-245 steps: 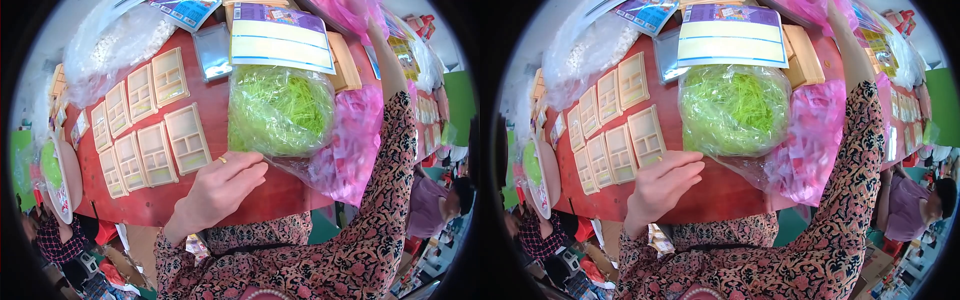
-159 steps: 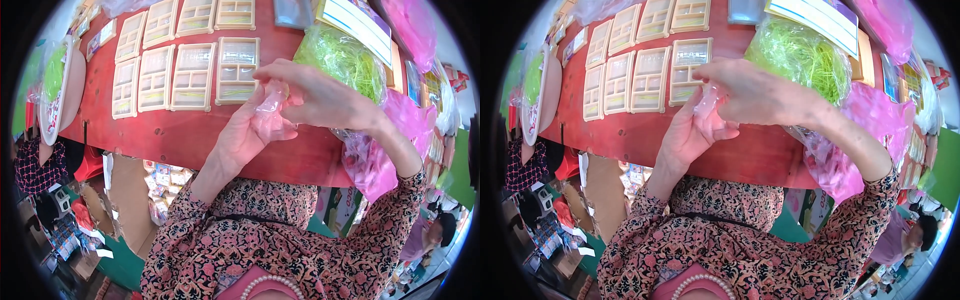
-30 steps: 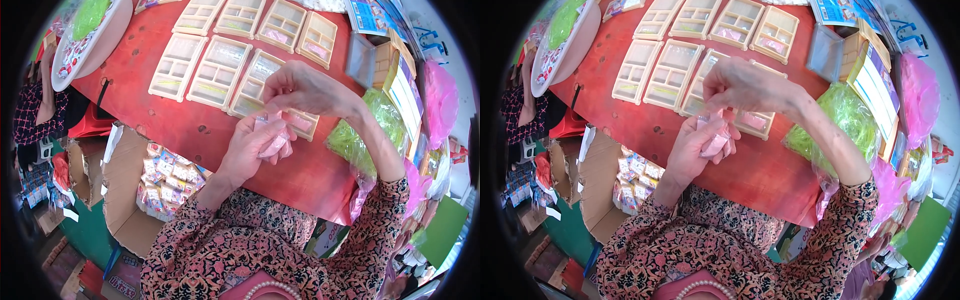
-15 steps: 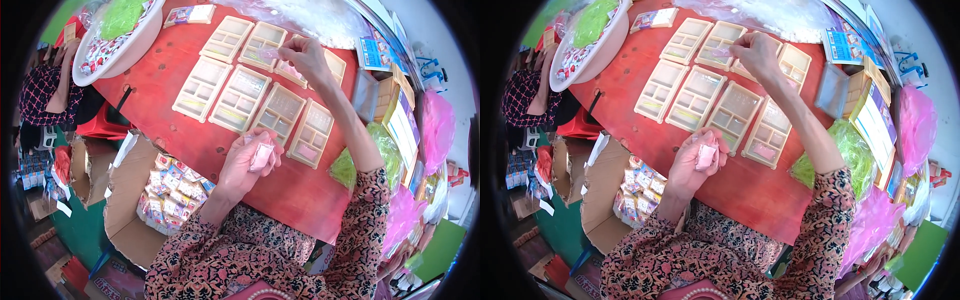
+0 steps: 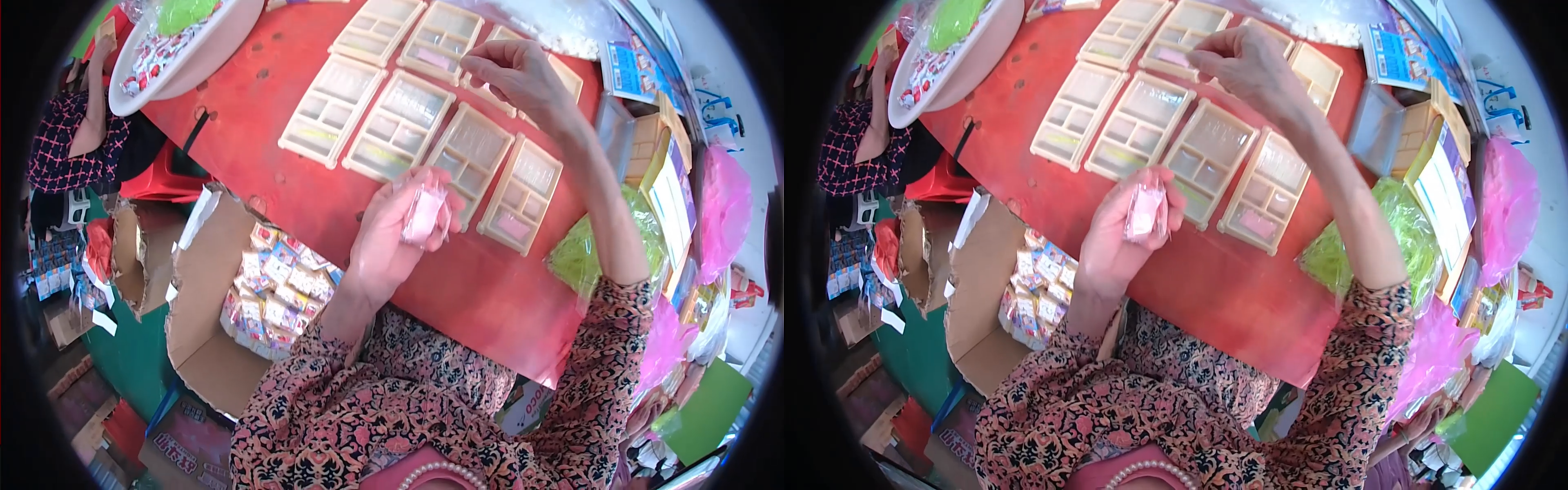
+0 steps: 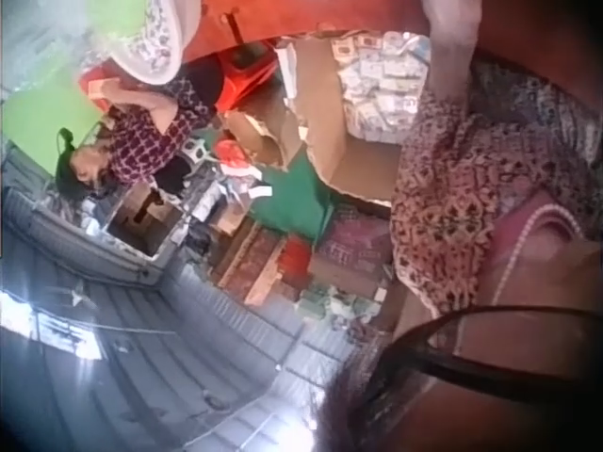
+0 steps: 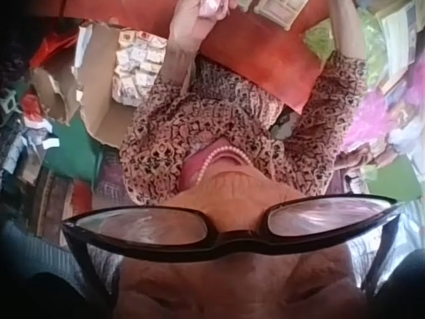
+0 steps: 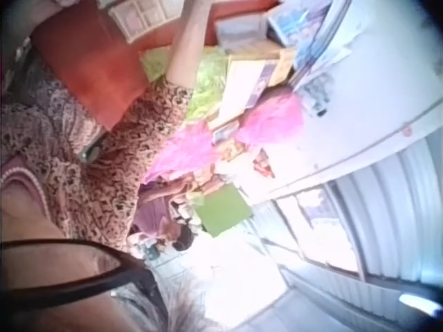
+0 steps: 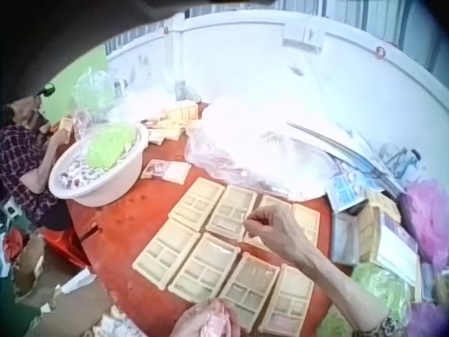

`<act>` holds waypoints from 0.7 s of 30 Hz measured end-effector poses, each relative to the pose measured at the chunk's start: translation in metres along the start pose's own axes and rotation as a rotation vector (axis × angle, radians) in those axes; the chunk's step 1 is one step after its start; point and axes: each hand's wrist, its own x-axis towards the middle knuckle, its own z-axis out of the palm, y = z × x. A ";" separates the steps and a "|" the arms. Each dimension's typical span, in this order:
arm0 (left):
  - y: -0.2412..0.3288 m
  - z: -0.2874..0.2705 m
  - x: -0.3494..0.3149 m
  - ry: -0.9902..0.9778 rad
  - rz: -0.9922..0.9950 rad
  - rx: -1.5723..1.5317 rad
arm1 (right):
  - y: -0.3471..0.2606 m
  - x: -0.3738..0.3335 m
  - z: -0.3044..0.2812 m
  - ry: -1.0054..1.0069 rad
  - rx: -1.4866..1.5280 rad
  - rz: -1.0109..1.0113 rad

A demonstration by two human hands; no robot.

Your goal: Placing small white cubes and decorative paper fillers into miniature wooden shelf units.

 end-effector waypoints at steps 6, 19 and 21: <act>-0.004 -0.001 0.008 -0.032 0.001 -0.032 | -0.020 -0.040 0.013 -0.540 0.204 -0.140; 0.005 -0.010 0.000 -0.021 -0.040 -0.108 | -0.045 -0.035 0.012 -0.629 0.156 -0.293; 0.009 -0.020 -0.002 -0.048 -0.028 -0.147 | -0.054 -0.021 0.010 -0.289 0.347 -0.068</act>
